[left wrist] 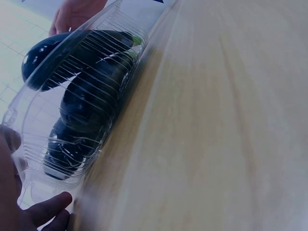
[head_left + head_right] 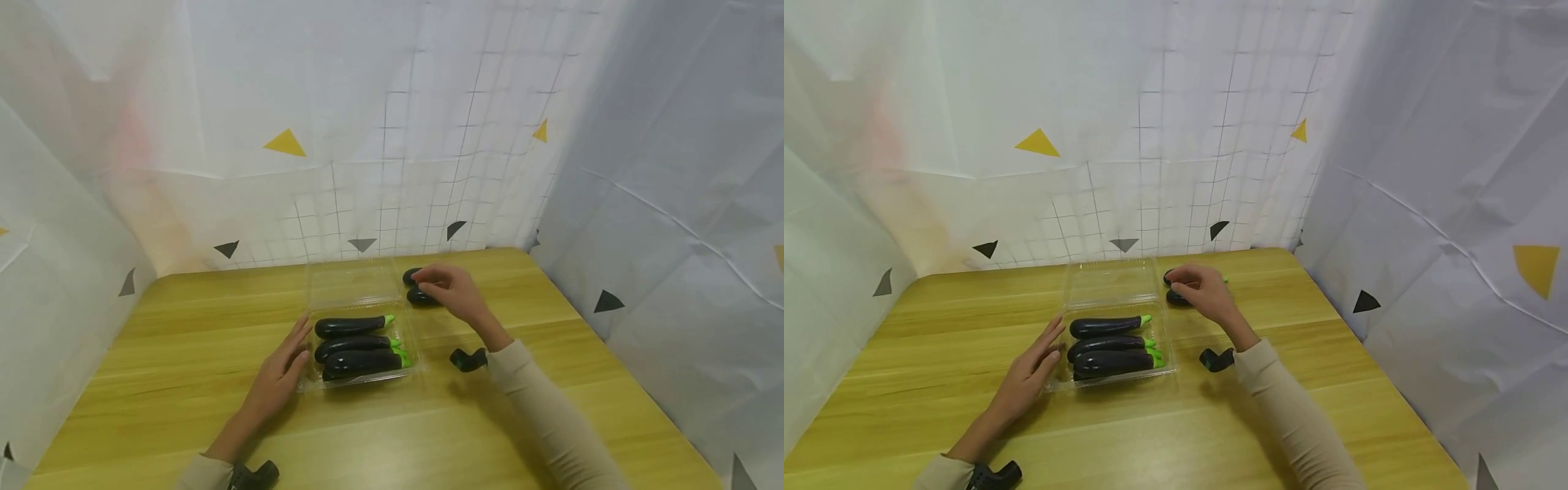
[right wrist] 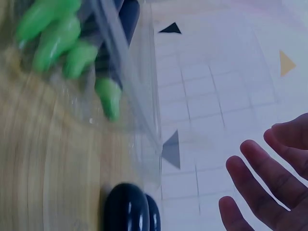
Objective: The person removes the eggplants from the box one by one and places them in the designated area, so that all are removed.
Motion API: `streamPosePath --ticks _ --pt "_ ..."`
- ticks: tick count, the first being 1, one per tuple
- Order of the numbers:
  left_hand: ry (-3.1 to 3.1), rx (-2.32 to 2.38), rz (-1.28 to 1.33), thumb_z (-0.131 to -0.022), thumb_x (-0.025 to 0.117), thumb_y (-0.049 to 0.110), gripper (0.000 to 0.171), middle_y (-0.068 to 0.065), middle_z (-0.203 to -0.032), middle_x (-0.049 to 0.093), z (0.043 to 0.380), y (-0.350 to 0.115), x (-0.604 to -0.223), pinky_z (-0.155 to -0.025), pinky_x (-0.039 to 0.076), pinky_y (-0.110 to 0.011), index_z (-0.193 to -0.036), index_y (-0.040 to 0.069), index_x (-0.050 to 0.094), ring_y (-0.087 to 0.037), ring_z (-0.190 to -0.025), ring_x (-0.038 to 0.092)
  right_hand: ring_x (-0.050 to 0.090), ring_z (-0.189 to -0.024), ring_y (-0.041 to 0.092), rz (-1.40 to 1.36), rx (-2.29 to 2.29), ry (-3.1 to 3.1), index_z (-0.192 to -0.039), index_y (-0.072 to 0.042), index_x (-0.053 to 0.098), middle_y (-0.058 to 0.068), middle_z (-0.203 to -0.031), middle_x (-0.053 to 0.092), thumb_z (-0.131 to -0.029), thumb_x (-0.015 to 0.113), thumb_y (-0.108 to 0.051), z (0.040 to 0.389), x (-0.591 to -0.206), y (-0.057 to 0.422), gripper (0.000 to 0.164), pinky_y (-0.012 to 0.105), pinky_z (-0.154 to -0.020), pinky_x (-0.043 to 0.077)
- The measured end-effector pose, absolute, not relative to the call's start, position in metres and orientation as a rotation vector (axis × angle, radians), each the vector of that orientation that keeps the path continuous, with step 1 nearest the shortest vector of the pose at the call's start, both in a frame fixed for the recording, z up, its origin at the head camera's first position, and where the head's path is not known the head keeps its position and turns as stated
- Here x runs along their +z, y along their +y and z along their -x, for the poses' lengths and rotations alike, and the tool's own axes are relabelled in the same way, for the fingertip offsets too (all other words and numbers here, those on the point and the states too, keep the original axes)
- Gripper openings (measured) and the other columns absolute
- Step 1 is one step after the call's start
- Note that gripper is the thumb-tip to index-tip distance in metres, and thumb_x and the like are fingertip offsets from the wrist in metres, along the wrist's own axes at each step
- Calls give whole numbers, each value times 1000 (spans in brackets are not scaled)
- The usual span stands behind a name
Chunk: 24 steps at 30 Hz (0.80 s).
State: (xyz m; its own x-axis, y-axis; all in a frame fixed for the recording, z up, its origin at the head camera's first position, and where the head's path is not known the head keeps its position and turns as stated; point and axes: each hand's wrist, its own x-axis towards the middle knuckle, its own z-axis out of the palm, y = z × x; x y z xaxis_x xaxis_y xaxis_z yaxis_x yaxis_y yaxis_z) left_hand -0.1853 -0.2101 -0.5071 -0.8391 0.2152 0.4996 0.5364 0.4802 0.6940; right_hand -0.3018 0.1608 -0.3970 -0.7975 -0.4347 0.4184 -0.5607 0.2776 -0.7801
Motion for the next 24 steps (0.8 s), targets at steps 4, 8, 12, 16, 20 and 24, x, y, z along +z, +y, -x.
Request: streamPosePath --ticks 4,8,12,16,20,24 --pt "-2378 -1308 641 -109 52 7 50 -10 -168 30 185 -210 -507 -105 37 -17 -158 3 43 -34 -128 60 68 -111 34 -983 1590 -2389 -120 -1 75 21 -123 70 -101 68 -3 300 -402 156 20 49 -93 56" --pt "-2374 -1316 642 -109 53 7 50 -9 -168 30 185 -210 -506 -106 37 -16 -158 4 44 -34 -128 60 67 -111 32 -1025 1614 -2379 -121 -5 75 21 -123 70 -102 68 -7 296 -405 153 20 44 -92 56" --pt "-2381 -1313 645 -110 52 8 50 -9 -168 30 186 -210 -506 -106 38 -18 -159 5 43 -35 -129 59 68 -110 34 -1051 1630 -2370 -121 -7 75 11 -121 72 -103 67 -8 290 -405 148 20 41 -89 58" --pt "-2391 -1310 648 -110 51 9 50 -11 -168 29 186 -211 -506 -107 39 -21 -160 6 42 -35 -130 59 67 -110 37 -1059 1652 -2361 -122 -4 75 5 -119 72 -103 68 -8 286 -405 143 21 40 -90 57" --pt "-2387 -1307 648 -110 52 9 50 -11 -168 30 186 -211 -506 -106 40 -21 -159 5 42 -35 -129 59 67 -111 34 -1078 1688 -2355 -123 0 74 8 -119 71 -102 68 -7 283 -407 139 22 41 -93 56" --pt "-2384 -1320 643 -110 52 8 50 -9 -168 30 185 -210 -505 -105 40 -19 -159 5 43 -33 -129 59 68 -109 32 -1106 1701 -2361 -124 1 73 12 -120 71 -102 67 -5 280 -408 134 23 44 -92 57"
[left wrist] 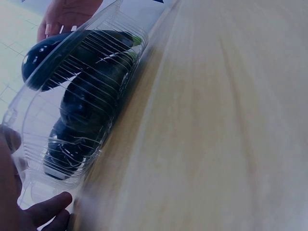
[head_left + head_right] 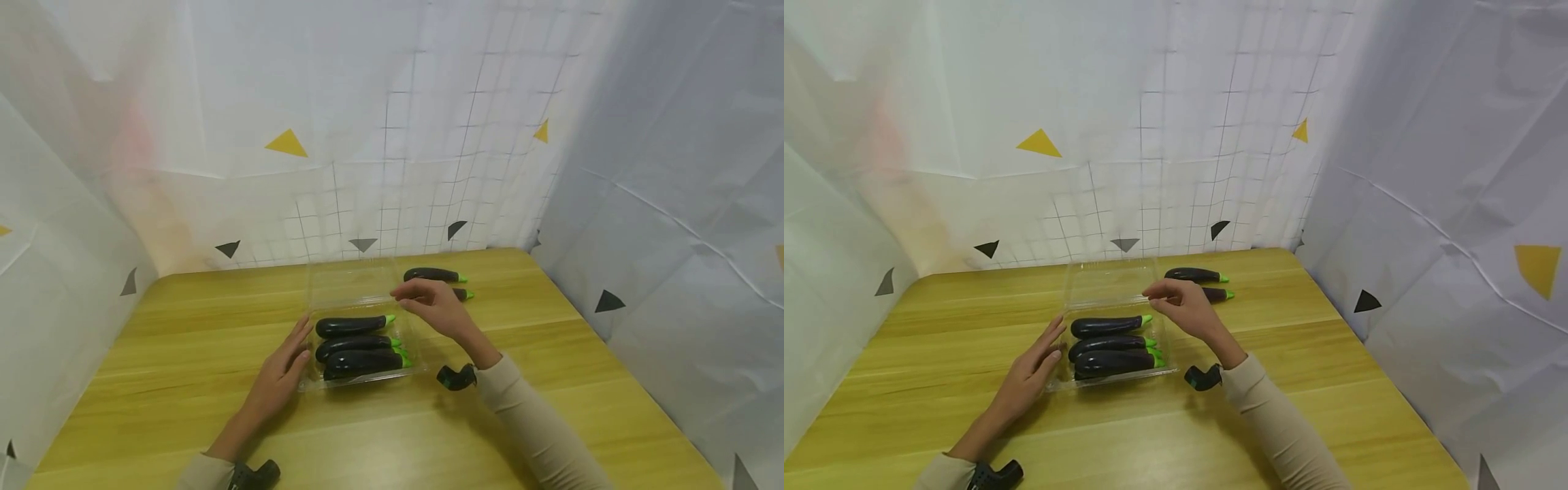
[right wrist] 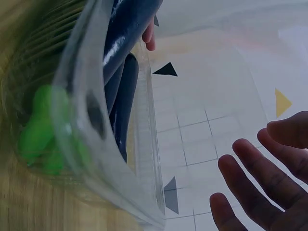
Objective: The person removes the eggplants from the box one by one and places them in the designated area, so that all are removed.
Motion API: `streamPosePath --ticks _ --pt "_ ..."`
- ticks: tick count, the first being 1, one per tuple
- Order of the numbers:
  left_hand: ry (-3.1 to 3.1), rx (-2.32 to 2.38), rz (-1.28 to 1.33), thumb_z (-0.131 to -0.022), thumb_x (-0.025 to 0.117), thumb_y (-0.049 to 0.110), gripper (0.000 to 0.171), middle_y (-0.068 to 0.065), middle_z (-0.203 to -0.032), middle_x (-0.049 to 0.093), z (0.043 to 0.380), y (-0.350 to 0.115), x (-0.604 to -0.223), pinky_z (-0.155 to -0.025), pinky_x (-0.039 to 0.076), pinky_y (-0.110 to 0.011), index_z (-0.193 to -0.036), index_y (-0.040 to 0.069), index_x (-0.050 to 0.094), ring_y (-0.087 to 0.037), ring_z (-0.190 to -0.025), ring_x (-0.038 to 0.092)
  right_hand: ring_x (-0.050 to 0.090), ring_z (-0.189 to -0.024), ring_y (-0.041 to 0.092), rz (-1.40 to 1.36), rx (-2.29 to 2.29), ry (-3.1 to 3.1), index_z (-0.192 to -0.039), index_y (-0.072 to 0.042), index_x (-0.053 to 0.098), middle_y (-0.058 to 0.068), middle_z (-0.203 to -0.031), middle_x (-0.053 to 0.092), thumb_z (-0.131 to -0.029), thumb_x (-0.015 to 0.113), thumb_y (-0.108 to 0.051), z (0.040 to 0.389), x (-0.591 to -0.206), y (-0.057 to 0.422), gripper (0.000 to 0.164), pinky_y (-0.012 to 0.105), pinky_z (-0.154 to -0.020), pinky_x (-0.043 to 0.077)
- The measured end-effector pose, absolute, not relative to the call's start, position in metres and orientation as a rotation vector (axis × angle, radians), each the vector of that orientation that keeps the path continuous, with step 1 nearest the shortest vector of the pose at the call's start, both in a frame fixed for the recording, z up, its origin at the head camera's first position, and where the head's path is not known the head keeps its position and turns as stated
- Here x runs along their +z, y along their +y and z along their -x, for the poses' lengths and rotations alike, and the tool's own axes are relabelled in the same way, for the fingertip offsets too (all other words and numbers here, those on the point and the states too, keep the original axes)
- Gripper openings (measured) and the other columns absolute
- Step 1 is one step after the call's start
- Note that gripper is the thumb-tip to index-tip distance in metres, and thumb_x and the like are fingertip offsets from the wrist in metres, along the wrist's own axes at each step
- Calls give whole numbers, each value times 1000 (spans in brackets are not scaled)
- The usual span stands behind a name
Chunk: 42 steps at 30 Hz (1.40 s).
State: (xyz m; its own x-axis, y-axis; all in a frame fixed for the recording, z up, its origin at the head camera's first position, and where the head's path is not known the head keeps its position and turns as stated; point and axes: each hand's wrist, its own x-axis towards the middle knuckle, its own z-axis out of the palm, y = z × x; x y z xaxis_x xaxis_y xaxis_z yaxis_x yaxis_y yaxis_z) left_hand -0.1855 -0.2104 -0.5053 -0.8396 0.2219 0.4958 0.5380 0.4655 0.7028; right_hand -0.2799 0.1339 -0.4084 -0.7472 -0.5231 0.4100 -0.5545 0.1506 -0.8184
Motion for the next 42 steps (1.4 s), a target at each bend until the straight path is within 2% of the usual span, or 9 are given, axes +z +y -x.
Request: streamPosePath --ticks 8,15,20,26,30,36,42 --pt "-2368 -1342 650 -109 53 7 51 -9 -168 30 185 -210 -504 -104 39 -18 -159 7 43 -34 -129 59 67 -110 40 -1120 1698 -2408 -123 9 70 23 -122 69 -102 64 1 276 -409 127 23 41 -92 57" --pt "-2378 -1323 648 -109 52 7 52 -10 -168 30 185 -211 -504 -104 40 -20 -160 12 42 -34 -129 59 68 -107 37 -1164 1691 -2412 -121 10 70 23 -119 69 -101 64 4 262 -393 121 22 38 -91 57" --pt "-2385 -1310 644 -110 52 7 52 -9 -168 30 186 -212 -504 -105 40 -20 -161 13 41 -33 -129 59 68 -106 41 -1178 1693 -2409 -121 12 68 23 -118 69 -102 62 4 252 -384 119 22 38 -90 58" --pt "-2385 -1305 648 -110 51 8 51 -9 -168 30 186 -211 -506 -104 40 -19 -160 9 42 -33 -129 60 66 -108 47 -1177 1699 -2430 -121 12 69 26 -118 69 -101 63 5 249 -383 119 22 50 -92 56" --pt "-2377 -1316 651 -110 51 8 51 -10 -168 30 186 -211 -506 -105 39 -18 -160 11 42 -33 -129 59 66 -109 44 -1181 1696 -2442 -120 11 70 29 -119 68 -101 63 4 249 -382 118 21 59 -94 53" --pt "-2376 -1326 657 -110 51 8 52 -10 -168 30 186 -211 -505 -105 40 -19 -161 14 41 -34 -130 59 66 -110 41 -1191 1694 -2444 -120 11 70 30 -120 68 -101 63 4 249 -382 118 21 61 -95 51" --pt "-2385 -1313 658 -111 50 9 51 -11 -168 29 187 -212 -507 -105 41 -21 -160 7 41 -35 -129 59 65 -111 40 -1206 1687 -2452 -120 12 69 29 -120 67 -102 62 3 250 -384 119 21 61 -96 51"
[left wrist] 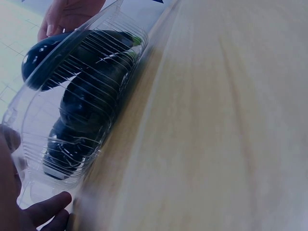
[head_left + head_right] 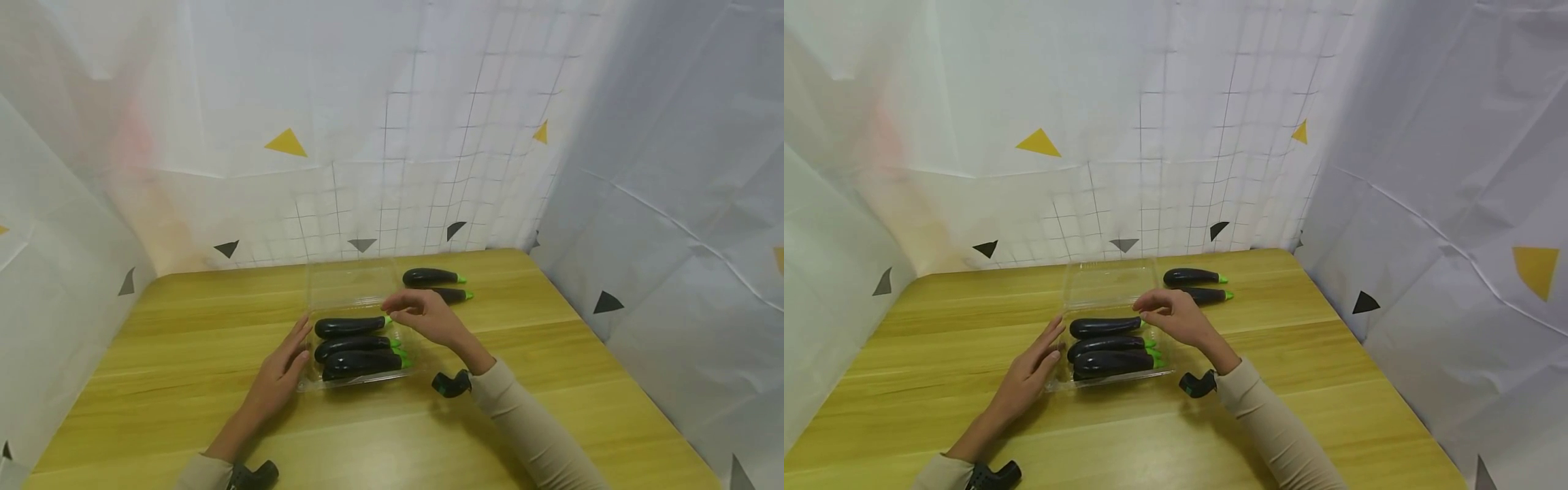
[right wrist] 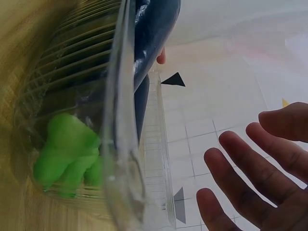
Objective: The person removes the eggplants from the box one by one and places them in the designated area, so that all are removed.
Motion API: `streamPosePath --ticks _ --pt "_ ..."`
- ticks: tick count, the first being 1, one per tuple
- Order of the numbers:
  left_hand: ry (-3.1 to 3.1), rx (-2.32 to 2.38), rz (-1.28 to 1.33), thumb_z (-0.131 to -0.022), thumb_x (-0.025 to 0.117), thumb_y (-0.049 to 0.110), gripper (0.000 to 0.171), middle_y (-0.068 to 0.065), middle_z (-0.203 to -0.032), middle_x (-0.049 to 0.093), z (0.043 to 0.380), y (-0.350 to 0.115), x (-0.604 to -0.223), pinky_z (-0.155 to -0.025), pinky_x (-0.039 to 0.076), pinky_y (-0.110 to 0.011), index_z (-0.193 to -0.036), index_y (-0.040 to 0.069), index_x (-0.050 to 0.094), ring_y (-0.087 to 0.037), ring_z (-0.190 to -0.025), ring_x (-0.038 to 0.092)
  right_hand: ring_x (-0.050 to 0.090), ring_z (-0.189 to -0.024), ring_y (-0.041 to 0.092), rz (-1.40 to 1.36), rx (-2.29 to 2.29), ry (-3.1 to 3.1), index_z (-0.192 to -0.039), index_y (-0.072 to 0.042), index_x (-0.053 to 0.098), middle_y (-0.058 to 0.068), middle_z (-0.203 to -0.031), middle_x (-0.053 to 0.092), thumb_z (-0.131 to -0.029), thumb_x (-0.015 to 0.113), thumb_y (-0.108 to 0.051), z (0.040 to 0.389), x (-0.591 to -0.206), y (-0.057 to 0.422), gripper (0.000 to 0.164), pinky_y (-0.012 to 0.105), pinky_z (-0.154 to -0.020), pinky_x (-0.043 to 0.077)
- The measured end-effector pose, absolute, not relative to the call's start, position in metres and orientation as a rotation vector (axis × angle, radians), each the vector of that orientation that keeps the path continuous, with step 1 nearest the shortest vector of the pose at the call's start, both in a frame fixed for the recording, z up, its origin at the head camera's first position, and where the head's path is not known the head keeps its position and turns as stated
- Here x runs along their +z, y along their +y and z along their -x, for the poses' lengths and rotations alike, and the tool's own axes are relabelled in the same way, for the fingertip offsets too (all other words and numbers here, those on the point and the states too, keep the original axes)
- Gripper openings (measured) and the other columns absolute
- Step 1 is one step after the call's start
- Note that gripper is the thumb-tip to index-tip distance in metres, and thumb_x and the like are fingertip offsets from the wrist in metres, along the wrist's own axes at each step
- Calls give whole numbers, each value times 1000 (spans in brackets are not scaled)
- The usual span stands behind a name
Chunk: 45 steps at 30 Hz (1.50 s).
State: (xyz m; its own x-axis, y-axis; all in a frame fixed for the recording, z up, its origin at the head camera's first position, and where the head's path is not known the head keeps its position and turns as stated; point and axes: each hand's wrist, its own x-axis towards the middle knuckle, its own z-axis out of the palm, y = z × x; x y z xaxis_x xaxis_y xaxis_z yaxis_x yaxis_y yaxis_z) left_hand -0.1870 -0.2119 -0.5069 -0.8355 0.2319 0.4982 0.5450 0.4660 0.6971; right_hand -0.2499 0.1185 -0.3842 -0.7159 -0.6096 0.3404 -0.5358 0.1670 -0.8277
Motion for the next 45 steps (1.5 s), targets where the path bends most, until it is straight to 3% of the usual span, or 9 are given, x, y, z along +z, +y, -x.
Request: streamPosePath --ticks 7,15,20,27,35,45 --pt "-2359 -1354 669 -109 52 5 50 -12 -168 29 186 -211 -507 -105 39 -18 -158 2 43 -37 -130 58 66 -111 37 1154 -1596 2352 -118 3 72 24 -119 69 -102 63 1 249 -385 119 19 59 -96 52" --pt "-2391 -1349 636 -111 51 11 51 -6 -169 28 186 -212 -507 -105 41 -21 -161 13 41 -33 -131 58 65 -111 42 1150 -1583 2349 -118 5 72 28 -120 67 -101 63 3 265 -404 119 19 60 -95 52" --pt "-2385 -1336 646 -110 52 9 50 -8 -168 29 186 -212 -506 -105 40 -19 -159 5 42 -34 -130 58 66 -113 36 1139 -1570 2368 -121 2 72 21 -123 69 -102 65 -1 272 -413 121 20 57 -95 53" --pt "-2348 -1369 653 -107 55 2 51 -13 -167 31 186 -210 -504 -103 38 -15 -157 3 45 -38 -128 59 67 -111 29 1155 -1584 2348 -120 -3 74 15 -121 71 -102 68 -9 273 -416 122 20 53 -95 54" --pt "-2376 -1334 637 -109 53 6 49 -9 -168 31 186 -210 -503 -105 38 -16 -158 3 44 -34 -129 59 68 -110 22 1182 -1553 2364 -122 -2 74 10 -120 72 -103 68 -12 275 -419 122 22 46 -93 56" --pt "-2371 -1307 654 -109 53 6 50 -13 -167 32 186 -210 -504 -103 43 -22 -158 4 43 -35 -127 61 66 -114 34 1300 -1376 2299 -128 -3 71 18 -124 70 -99 73 -14 269 -422 118 31 54 -97 53"
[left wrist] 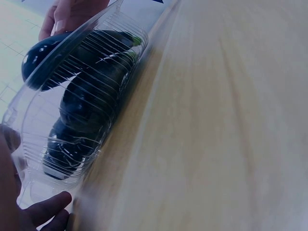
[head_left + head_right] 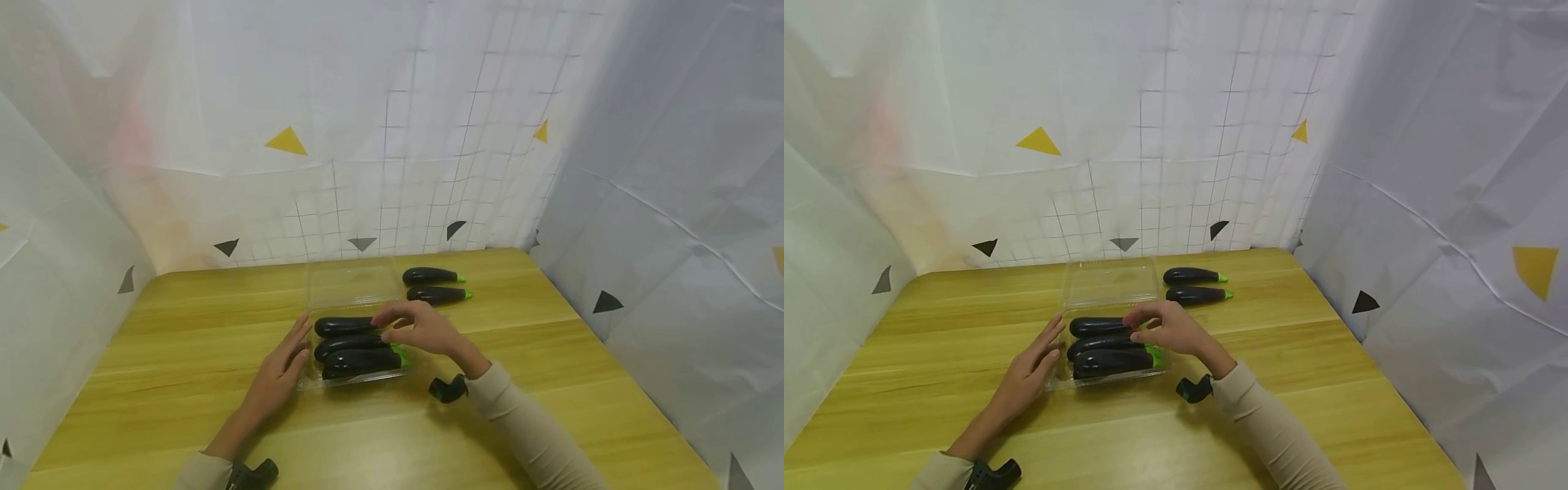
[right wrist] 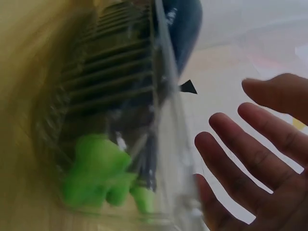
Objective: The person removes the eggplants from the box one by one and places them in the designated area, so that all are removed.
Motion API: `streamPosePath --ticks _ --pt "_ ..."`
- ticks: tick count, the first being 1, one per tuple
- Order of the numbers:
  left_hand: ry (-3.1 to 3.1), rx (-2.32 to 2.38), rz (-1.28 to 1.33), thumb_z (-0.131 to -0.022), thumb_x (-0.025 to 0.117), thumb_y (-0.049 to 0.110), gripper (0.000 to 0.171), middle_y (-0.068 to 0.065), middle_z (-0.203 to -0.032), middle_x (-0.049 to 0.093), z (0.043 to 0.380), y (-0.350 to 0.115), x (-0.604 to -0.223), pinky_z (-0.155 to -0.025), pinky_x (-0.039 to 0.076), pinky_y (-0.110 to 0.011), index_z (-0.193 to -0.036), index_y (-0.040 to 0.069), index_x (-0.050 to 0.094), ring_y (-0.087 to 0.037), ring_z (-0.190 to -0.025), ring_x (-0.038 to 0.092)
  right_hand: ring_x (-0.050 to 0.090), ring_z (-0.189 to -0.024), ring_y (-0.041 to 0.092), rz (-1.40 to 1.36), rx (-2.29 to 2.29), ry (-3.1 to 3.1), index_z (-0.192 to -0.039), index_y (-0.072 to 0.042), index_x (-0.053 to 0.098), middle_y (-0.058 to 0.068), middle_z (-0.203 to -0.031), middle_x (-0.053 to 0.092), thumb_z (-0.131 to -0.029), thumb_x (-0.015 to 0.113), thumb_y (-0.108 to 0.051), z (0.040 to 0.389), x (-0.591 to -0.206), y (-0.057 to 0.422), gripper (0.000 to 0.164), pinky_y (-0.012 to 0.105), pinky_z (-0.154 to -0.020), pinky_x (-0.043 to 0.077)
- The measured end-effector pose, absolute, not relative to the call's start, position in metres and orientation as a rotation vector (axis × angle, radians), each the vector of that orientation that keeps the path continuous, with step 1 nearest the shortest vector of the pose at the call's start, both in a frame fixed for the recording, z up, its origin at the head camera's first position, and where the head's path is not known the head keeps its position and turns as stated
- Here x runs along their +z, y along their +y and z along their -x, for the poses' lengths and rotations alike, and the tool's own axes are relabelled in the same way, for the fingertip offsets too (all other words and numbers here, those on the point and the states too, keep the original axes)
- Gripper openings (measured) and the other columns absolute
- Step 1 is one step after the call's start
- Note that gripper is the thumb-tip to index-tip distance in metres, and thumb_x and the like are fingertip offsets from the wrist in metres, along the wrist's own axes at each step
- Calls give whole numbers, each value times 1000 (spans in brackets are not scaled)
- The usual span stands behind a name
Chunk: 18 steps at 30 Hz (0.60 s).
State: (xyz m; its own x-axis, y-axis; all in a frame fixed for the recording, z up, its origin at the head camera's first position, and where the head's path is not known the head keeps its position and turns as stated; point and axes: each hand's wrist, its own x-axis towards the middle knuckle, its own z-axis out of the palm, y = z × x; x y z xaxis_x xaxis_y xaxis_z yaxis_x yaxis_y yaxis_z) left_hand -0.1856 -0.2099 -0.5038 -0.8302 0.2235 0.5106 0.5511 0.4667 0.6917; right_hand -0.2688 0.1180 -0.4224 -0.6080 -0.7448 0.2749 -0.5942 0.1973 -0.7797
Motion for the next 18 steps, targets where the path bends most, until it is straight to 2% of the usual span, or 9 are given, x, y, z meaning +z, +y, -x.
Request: streamPosePath --ticks 5,12,18 --pt "-2379 -1317 653 -109 53 6 51 -13 -167 31 186 -210 -505 -104 42 -21 -159 4 43 -34 -128 60 66 -115 29 1327 -1305 2282 -127 -8 73 11 -123 72 -96 79 -18 266 -428 112 33 53 -98 52" --pt "-2384 -1333 643 -109 52 6 51 -10 -168 30 186 -211 -506 -105 41 -20 -160 7 42 -35 -129 59 67 -111 24 1363 -1236 2255 -125 -5 73 7 -122 72 -94 81 -17 264 -433 105 35 48 -97 54" --pt "-2383 -1332 656 -110 52 7 52 -11 -168 29 186 -210 -506 -105 40 -20 -161 9 41 -36 -129 59 66 -112 24 1366 -1180 2231 -128 -4 71 6 -126 70 -94 81 -19 261 -433 102 38 48 -96 54"
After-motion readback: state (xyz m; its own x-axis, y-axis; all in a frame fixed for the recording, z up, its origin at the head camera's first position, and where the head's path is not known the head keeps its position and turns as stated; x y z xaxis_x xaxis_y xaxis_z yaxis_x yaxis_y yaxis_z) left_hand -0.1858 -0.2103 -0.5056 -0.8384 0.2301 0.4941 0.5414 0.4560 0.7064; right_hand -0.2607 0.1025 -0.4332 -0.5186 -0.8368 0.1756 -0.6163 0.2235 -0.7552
